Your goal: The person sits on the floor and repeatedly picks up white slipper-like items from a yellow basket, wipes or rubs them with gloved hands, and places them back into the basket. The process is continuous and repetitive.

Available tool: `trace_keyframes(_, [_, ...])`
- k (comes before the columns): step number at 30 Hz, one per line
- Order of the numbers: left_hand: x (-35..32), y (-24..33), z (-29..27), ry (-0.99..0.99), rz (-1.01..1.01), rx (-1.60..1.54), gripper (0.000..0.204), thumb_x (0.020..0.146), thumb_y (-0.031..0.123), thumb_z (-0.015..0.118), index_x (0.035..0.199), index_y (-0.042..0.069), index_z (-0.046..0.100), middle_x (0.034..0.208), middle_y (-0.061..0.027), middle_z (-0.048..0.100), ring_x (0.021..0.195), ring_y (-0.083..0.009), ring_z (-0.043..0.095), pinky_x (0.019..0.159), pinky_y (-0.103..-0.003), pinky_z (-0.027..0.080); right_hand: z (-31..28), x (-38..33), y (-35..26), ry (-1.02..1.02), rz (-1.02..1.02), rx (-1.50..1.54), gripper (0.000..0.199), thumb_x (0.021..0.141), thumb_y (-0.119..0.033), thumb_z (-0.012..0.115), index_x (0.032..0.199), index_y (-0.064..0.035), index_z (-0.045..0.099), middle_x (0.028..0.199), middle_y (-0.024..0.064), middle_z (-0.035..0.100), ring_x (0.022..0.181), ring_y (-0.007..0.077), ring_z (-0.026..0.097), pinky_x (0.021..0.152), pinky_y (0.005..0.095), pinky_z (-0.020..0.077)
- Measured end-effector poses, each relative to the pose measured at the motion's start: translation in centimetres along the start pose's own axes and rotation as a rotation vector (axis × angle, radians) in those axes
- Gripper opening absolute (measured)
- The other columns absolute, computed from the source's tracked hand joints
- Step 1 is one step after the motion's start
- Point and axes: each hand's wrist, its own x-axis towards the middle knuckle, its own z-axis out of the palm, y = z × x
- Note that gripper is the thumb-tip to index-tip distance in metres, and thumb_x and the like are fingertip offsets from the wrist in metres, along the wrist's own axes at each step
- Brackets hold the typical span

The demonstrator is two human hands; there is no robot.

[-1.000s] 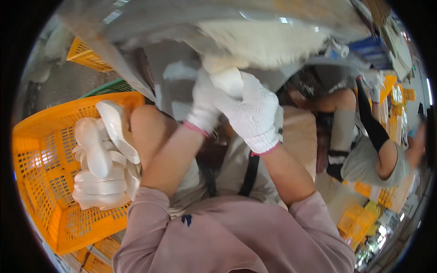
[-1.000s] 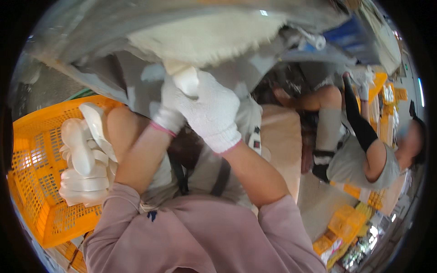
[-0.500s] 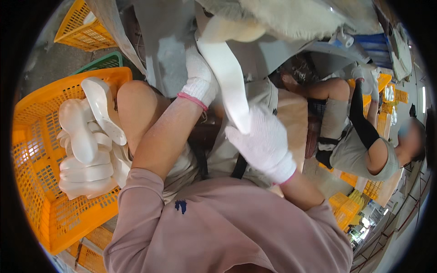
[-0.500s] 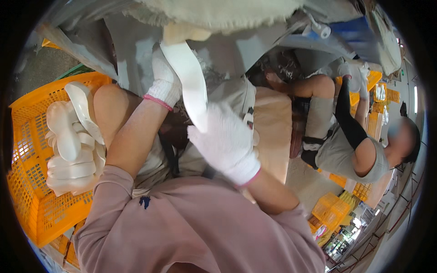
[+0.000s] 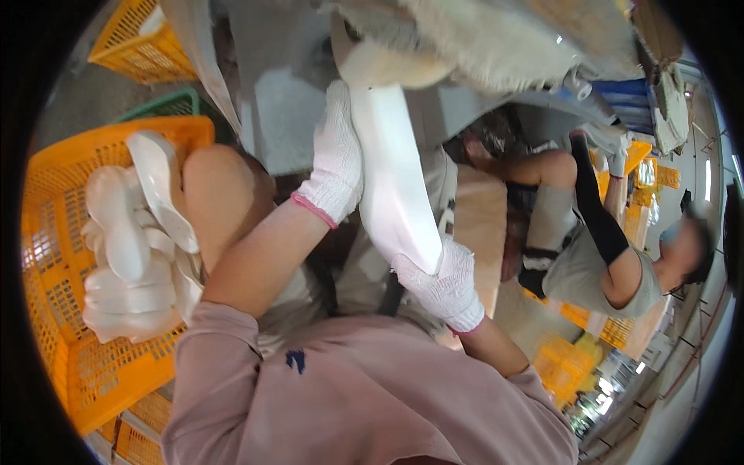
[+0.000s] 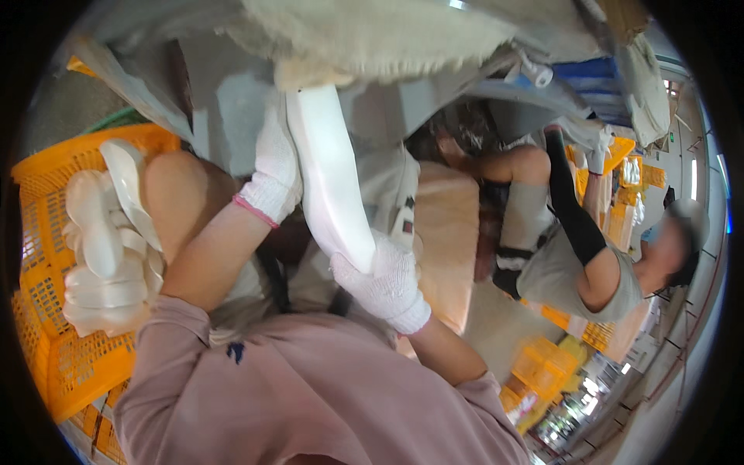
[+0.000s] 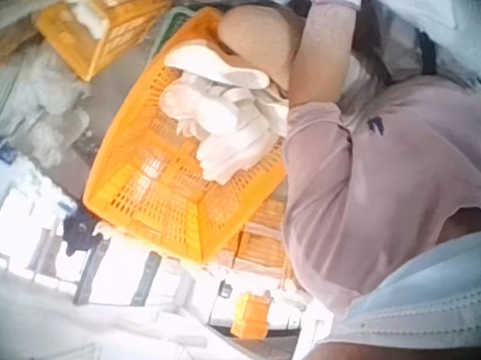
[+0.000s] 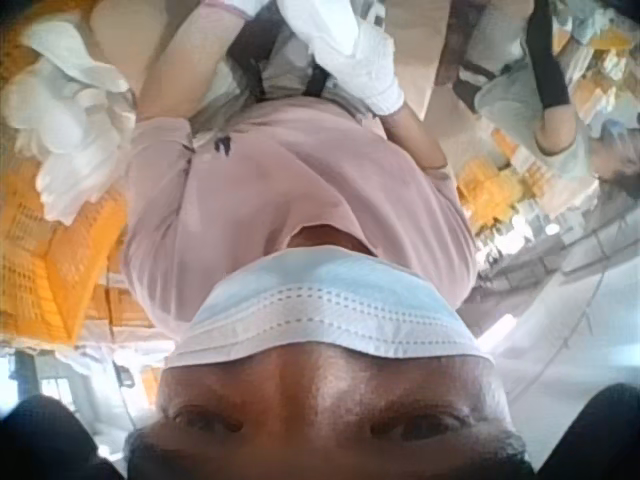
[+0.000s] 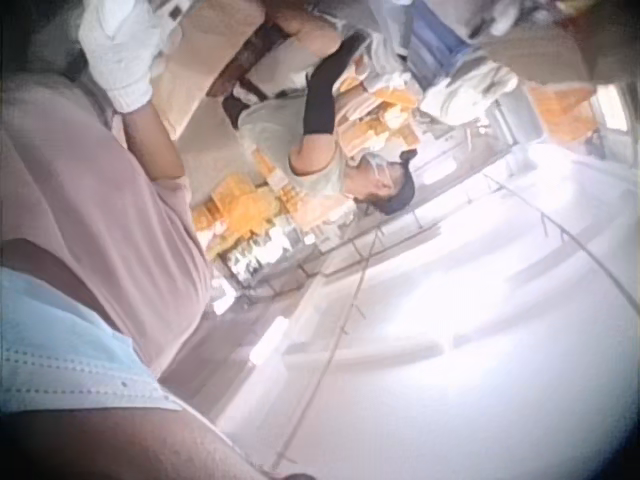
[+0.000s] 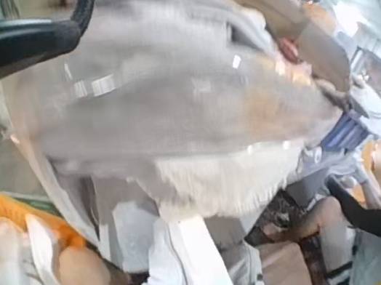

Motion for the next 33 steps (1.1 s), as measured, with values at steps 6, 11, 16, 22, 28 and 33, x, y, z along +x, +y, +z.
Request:
trace_keyframes(6, [-1.5, 1.5, -0.6, 0.133, 0.011, 0.338, 0.046, 0.112, 0.043, 0.054, 0.134, 0.003, 0.064, 0.121, -0.0067, 0.071, 0.111, -0.0192, 0.066, 0.097, -0.033, 0.055, -0.3, -1.8, 0.0, 0.027, -0.112, -0.117, 0.035, 0.085, -0.025, 0.078, 0.108, 0.0004, 0.074, 0.089, 0.0218, 0.074, 0.084, 0.0404, 0.074, 0.074, 0.0441, 0.0586])
trace_keyframes(11, [0.0, -0.8, -2.5, -0.162, -0.126, -0.126, 0.050, 0.112, 0.045, 0.048, 0.131, 0.002, 0.064, 0.122, -0.0113, 0.072, 0.109, -0.0223, 0.069, 0.096, -0.037, 0.057, -0.1, -0.2, 0.5, 0.079, 0.126, 0.474, 0.040, 0.085, -0.021, 0.077, 0.117, 0.0017, 0.072, 0.098, 0.0156, 0.077, 0.087, 0.0287, 0.074, 0.079, 0.0408, 0.0595])
trace_keyframes(16, [4.9, 1.9, -1.4, -0.104, 0.194, 0.196, 0.037, 0.110, 0.033, 0.053, 0.125, 0.002, 0.066, 0.120, -0.0141, 0.070, 0.104, -0.0279, 0.069, 0.094, -0.040, 0.058, -0.4, 4.7, 0.4, 0.052, 0.055, 0.969, 0.047, 0.087, -0.014, 0.078, 0.127, 0.0074, 0.068, 0.115, 0.0110, 0.076, 0.097, 0.0156, 0.070, 0.086, 0.0332, 0.0580])
trace_keyframes(22, [-6.4, 6.5, -4.8, -0.426, 0.501, 1.049, 0.026, 0.100, 0.032, 0.068, 0.096, 0.006, 0.072, 0.089, -0.0116, 0.069, 0.087, -0.0246, 0.065, 0.085, -0.040, 0.056, -4.3, -1.6, 10.7, 0.009, 0.045, -0.136, 0.049, 0.091, -0.013, 0.075, 0.134, 0.0068, 0.065, 0.126, 0.0152, 0.072, 0.111, 0.0235, 0.069, 0.096, 0.0356, 0.0561])
trace_keyframes(28, [-10.8, 24.2, -21.9, 0.967, 0.790, 1.845, 0.072, 0.085, 0.047, 0.076, 0.135, 0.002, 0.053, 0.119, -0.0191, 0.066, 0.107, -0.0356, 0.069, 0.091, -0.043, 0.055, -6.0, -6.4, 21.0, -0.225, 0.407, -0.725, 0.051, 0.093, -0.012, 0.074, 0.139, 0.0054, 0.063, 0.134, 0.0172, 0.069, 0.118, 0.0278, 0.068, 0.101, 0.0361, 0.0536])
trace_keyframes(33, [-16.9, 30.6, -26.4, 0.745, 0.417, 1.649, 0.091, 0.082, 0.046, 0.077, 0.152, -0.001, 0.042, 0.131, -0.0197, 0.065, 0.110, -0.0340, 0.071, 0.093, -0.039, 0.056, -3.4, -4.1, 16.3, -0.027, 0.107, -0.477, 0.053, 0.095, -0.013, 0.073, 0.144, 0.0038, 0.061, 0.142, 0.0207, 0.066, 0.126, 0.0316, 0.066, 0.106, 0.0368, 0.0513])
